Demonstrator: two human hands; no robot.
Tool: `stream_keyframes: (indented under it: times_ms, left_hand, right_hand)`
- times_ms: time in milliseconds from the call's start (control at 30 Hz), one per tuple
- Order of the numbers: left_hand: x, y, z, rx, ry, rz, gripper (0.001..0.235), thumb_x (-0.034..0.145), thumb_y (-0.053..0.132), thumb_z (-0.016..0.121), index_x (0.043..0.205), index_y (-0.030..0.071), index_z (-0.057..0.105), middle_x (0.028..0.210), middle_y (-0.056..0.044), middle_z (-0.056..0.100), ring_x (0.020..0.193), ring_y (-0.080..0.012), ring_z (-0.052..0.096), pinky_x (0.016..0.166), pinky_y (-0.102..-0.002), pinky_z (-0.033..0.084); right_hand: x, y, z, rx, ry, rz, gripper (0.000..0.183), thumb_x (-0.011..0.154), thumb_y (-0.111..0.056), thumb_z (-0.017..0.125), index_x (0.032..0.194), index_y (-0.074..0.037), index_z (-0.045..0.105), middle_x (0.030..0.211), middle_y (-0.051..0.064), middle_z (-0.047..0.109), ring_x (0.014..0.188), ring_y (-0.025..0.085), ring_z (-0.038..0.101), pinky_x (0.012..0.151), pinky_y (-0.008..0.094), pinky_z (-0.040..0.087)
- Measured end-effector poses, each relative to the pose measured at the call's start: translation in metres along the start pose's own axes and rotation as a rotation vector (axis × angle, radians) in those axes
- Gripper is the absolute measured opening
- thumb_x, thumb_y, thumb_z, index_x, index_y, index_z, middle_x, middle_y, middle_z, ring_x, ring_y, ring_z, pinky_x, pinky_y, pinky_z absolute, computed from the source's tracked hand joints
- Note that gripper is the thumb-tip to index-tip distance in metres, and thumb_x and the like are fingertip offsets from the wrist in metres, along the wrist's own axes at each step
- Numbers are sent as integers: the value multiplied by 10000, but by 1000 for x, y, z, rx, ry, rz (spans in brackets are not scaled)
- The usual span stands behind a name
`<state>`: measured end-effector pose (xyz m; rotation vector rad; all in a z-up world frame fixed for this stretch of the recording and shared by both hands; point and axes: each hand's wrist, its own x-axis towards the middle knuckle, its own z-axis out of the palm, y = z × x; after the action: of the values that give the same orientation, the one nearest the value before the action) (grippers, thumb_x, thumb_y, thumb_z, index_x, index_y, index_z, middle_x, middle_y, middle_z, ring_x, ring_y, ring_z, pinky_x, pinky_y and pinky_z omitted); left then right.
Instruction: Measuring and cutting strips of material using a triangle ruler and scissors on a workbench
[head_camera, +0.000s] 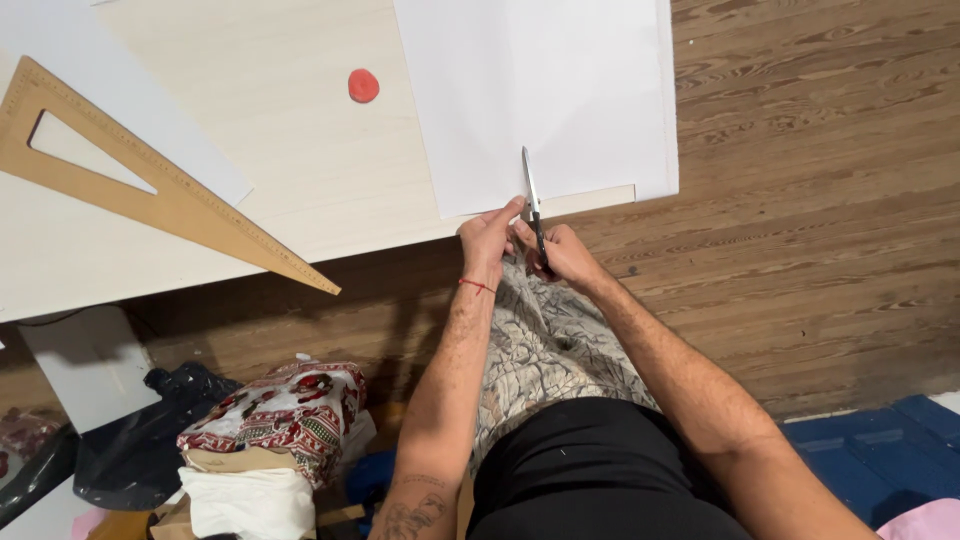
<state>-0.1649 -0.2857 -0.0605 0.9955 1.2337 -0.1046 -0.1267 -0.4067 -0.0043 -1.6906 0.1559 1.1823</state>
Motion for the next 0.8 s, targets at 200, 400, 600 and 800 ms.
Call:
stream_keyframes:
  times_ms: [200,400,600,800]
  left_hand:
    - [-4,5,3,1,17,6,266,758,253,891,850,20,799,463,-85,525,315,-142,505,334,-268,458]
    - [-2,1,2,3,25,-13,233,833,185,817,919,-28,780,457,-75,501,303,-145,511,336,-299,479]
    - [21,-25,-2,6,24,-20,223,844,228,823,779,27,751,443,-57,499,300,-127,499,331,-291,477]
    - [27,-37,-3,8,8,-32,271,833,234,844,721,30,705,433,-50,489,285,-134,492,322,-294,463]
  right_hand:
    - [-2,-25,-1,35,3,-3,740,942,-608,707,478,-60,525,376,88,419,305,134,421,325,217,319]
    - [17,-14,-6,-22,16,12,682,943,-541,712,481,-63,559,371,92,420,296,138,404,322,228,313]
    - [21,-35,-7,-27,15,23,742,910,-645,704,465,-73,545,354,95,426,288,140,419,322,226,307]
    - [20,-56,-6,0,18,38,730,928,-629,679,476,-83,507,368,81,398,317,127,382,347,214,283]
